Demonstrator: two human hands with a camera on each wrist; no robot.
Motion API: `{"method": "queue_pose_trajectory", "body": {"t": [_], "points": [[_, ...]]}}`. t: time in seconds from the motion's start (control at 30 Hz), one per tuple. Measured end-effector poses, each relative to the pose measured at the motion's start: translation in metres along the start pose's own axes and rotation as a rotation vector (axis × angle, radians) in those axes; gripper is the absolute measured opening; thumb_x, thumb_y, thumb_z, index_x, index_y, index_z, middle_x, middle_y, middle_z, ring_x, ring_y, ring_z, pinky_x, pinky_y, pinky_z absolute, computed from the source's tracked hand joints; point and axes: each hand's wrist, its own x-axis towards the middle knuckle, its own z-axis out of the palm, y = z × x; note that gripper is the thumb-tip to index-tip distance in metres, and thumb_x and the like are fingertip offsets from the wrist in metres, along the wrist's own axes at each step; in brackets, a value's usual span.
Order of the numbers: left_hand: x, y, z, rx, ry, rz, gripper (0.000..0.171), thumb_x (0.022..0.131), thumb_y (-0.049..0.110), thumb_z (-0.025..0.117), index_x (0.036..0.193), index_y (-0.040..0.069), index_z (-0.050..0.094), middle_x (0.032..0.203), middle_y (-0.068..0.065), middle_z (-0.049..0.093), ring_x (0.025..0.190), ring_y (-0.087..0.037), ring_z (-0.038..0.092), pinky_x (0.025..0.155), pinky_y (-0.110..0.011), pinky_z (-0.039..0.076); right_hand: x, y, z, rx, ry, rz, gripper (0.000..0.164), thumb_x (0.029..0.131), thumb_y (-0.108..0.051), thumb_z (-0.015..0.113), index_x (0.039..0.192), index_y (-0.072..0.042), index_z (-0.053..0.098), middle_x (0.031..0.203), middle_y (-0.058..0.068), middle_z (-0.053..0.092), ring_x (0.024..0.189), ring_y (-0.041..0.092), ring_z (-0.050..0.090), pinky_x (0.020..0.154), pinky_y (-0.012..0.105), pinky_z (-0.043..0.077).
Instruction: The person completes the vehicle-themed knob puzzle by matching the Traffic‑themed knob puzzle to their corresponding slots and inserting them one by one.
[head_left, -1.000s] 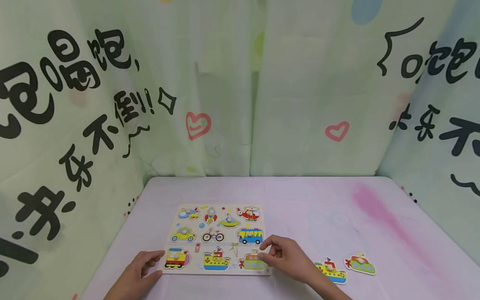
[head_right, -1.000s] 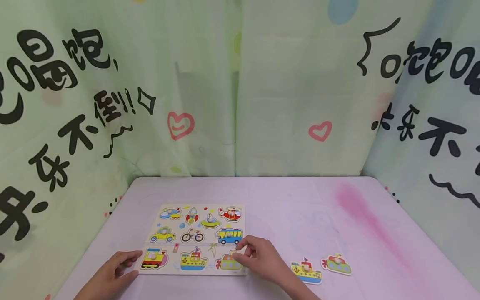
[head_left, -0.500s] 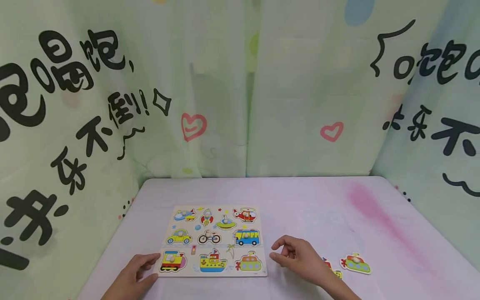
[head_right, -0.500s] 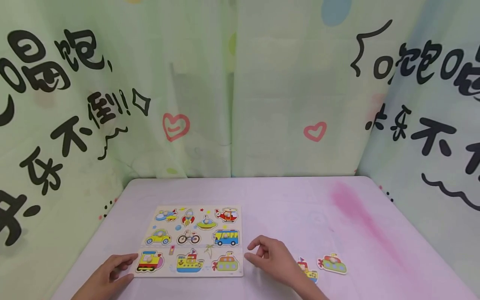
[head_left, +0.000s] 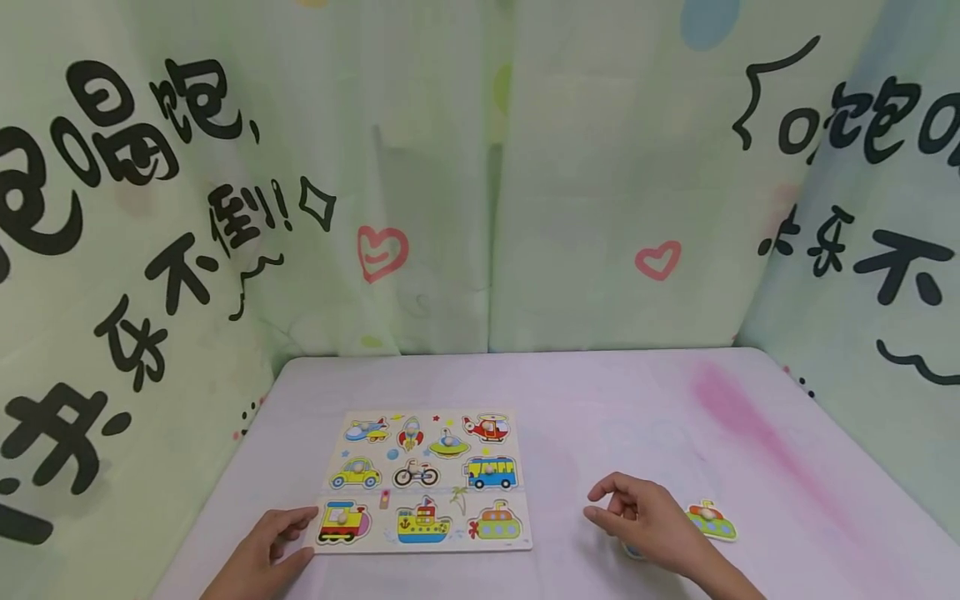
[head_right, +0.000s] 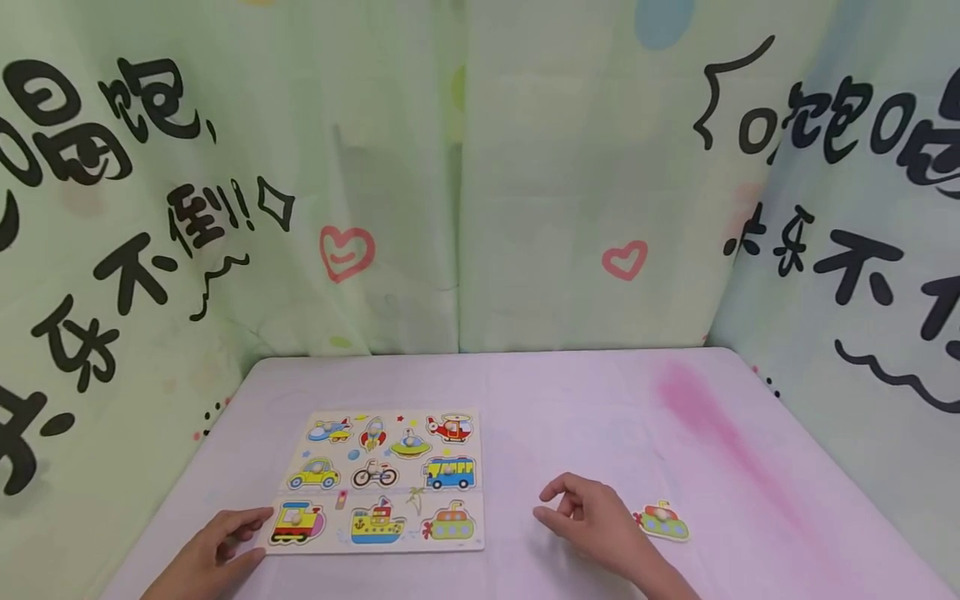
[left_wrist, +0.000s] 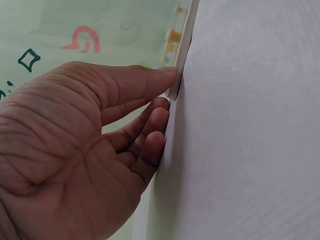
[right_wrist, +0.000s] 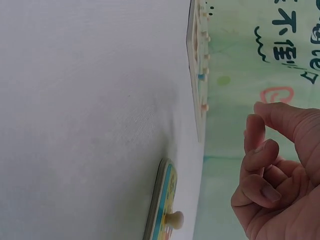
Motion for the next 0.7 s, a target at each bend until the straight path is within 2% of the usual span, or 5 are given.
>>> {"method": "queue_pose_trajectory", "body": {"t": [0.5, 0.7], "points": [[-0.001, 0.002, 0.000, -0.013, -0.019, -0.017, 0.054, 0.089, 0.012, 0.079, 0.139, 0.005, 0.059, 0.118, 0.000, 0.056, 0.100, -0.012, 0.050, 0.080, -0.022, 0.046, -0.018, 0.024, -0.018, -0.096, 0.013, -0.049, 0.018, 0.094, -0.023, 0.075, 0.102, -0.009, 0.067, 0.068, -0.012, 0.054, 0.052, -0.003, 0.041, 0.054, 0.022, 0.040], [0.000, 0.003, 0.000, -0.006, -0.020, -0.033, 0.053, 0.090, 0.012, 0.078, 0.139, 0.006, 0.059, 0.119, -0.001, 0.056, 0.103, -0.015, 0.050, 0.080, -0.022, 0.047, -0.023, 0.032, -0.025, -0.145, 0.024, -0.006, 0.016, 0.092, -0.024, 0.077, 0.097, -0.012, 0.067, 0.071, -0.011, 0.055, 0.056, -0.002, 0.044, 0.056, 0.022, 0.041]]}}
